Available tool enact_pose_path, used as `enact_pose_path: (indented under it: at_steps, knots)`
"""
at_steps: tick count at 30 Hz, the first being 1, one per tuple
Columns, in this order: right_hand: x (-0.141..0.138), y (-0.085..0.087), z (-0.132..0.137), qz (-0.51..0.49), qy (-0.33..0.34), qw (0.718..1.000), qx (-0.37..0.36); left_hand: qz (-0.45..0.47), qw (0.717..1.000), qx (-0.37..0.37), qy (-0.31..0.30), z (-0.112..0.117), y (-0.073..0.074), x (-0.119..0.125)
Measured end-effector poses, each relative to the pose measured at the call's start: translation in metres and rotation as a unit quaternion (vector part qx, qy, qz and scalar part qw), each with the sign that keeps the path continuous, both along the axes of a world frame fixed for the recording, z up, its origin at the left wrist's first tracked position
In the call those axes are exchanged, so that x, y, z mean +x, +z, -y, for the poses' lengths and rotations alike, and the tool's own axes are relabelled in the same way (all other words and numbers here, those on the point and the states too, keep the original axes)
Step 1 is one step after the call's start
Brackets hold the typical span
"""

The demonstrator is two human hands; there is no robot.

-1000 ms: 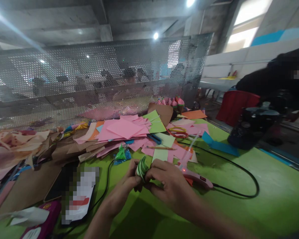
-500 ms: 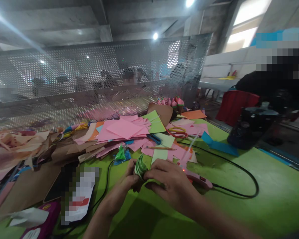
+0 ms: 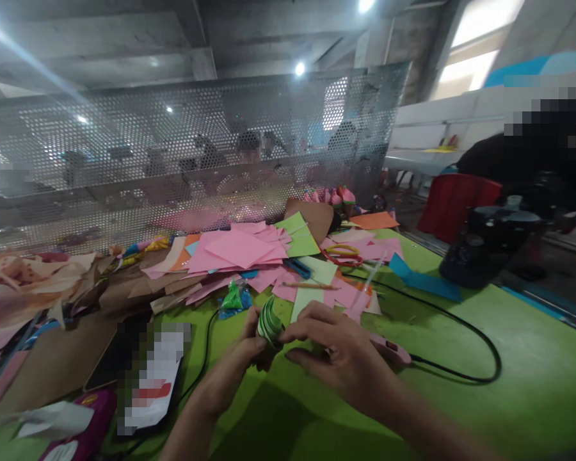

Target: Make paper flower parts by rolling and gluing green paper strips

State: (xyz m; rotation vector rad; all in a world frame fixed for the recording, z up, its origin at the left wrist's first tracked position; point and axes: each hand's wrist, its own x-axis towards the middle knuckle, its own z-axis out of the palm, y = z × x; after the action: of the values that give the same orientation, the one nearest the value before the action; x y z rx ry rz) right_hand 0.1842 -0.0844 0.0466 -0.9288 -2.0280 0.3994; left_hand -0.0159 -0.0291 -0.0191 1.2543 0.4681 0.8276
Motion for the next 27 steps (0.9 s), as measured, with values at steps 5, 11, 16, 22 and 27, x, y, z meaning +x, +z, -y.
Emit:
enact_pose_path:
  at_steps: [5, 11, 16, 22, 27]
  knots:
    - [-0.0024, -0.0009, 0.0005, 0.026, -0.010, 1.000, -0.010, -0.006, 1.000, 0.004, -0.007, -0.0020, -0.0026, -0.0013]
    - [-0.0033, 0.0007, 0.0000, 0.076, -0.028, 0.997, -0.012, -0.018, 1.000, 0.002, -0.022, -0.0043, -0.0044, -0.0038]
    - [-0.0033, -0.0002, -0.0012, 0.091, -0.019, 0.996, -0.013, -0.028, 0.999, -0.002, -0.034, -0.0050, -0.0053, -0.0043]
    - [-0.0054, -0.0016, -0.0021, 0.123, -0.025, 0.992, -0.007, -0.040, 0.999, -0.001, -0.026, -0.0014, -0.0036, -0.0042]
    - [-0.0051, -0.0021, -0.0042, 0.128, -0.023, 0.991, -0.008, -0.038, 0.999, 0.004, -0.020, 0.0002, -0.0034, -0.0039]
